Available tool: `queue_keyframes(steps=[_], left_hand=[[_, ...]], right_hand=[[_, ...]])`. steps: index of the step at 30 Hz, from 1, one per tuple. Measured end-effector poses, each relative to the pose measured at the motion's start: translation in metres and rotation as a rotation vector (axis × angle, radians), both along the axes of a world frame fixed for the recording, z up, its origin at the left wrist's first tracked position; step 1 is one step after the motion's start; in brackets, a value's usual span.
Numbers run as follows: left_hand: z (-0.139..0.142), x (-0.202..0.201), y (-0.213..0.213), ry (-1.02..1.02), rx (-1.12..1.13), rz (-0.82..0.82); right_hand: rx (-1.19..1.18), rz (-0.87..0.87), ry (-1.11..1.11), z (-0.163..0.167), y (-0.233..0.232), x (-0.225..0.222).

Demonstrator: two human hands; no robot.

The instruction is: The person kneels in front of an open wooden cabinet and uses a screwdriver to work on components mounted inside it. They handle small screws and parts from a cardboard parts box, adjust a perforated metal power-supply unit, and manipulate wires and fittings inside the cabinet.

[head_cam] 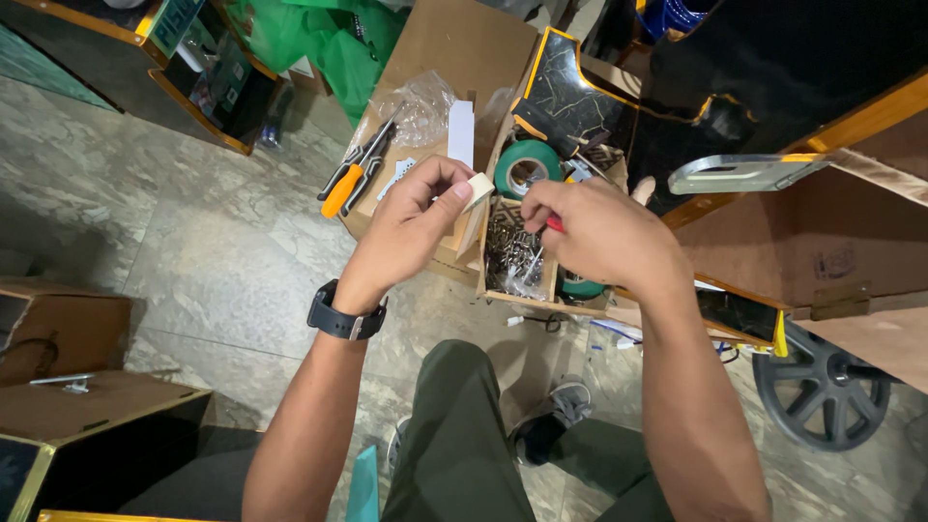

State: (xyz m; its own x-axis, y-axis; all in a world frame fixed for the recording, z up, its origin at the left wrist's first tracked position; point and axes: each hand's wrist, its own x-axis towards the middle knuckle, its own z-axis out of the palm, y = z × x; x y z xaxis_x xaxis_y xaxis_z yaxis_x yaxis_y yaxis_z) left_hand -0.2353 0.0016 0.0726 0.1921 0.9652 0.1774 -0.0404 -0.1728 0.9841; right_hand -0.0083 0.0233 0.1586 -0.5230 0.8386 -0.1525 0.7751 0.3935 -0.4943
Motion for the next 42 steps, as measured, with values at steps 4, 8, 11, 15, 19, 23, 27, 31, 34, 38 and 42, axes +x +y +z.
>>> queue_keyframes(steps=[4, 8, 11, 15, 19, 23, 27, 31, 34, 38, 42], left_hand=[[0.0, -0.001, -0.001, 0.005, 0.005, -0.007], [-0.002, -0.001, 0.0, 0.008, 0.003, 0.003], [-0.002, -0.001, 0.0, -0.018, 0.014, -0.004], [-0.001, 0.0, 0.0, -0.015, 0.002, 0.003], [0.0, 0.0, 0.0, -0.018, 0.005, -0.021], [0.003, 0.0, 0.0, -0.064, -0.018, -0.05], [0.007, 0.003, 0.001, -0.075, -0.02, -0.06], [0.01, 0.008, 0.0, -0.032, -0.02, -0.042], [0.013, 0.009, -0.002, -0.074, 0.052, -0.058], [0.021, 0.006, -0.007, 0.119, 0.024, -0.008], [0.028, 0.006, -0.015, 0.281, -0.02, -0.051]], right_hand=[[0.034, -0.065, 0.126, 0.003, 0.0, 0.002], [0.003, -0.047, -0.034, 0.007, -0.001, 0.001], [0.058, -0.028, -0.16, 0.006, -0.003, -0.006], [0.049, -0.064, -0.4, -0.003, -0.009, -0.023], [0.241, -0.03, -0.468, -0.013, -0.019, -0.031], [0.31, -0.043, -0.483, -0.02, -0.02, -0.031], [0.333, -0.069, -0.471, -0.028, -0.02, -0.031], [0.281, -0.056, -0.455, -0.033, -0.013, -0.022], [0.255, -0.019, -0.151, -0.032, -0.006, -0.005], [-0.076, -0.105, 0.339, -0.026, 0.0, 0.017], [-0.317, -0.319, 0.5, -0.018, -0.004, 0.025]])
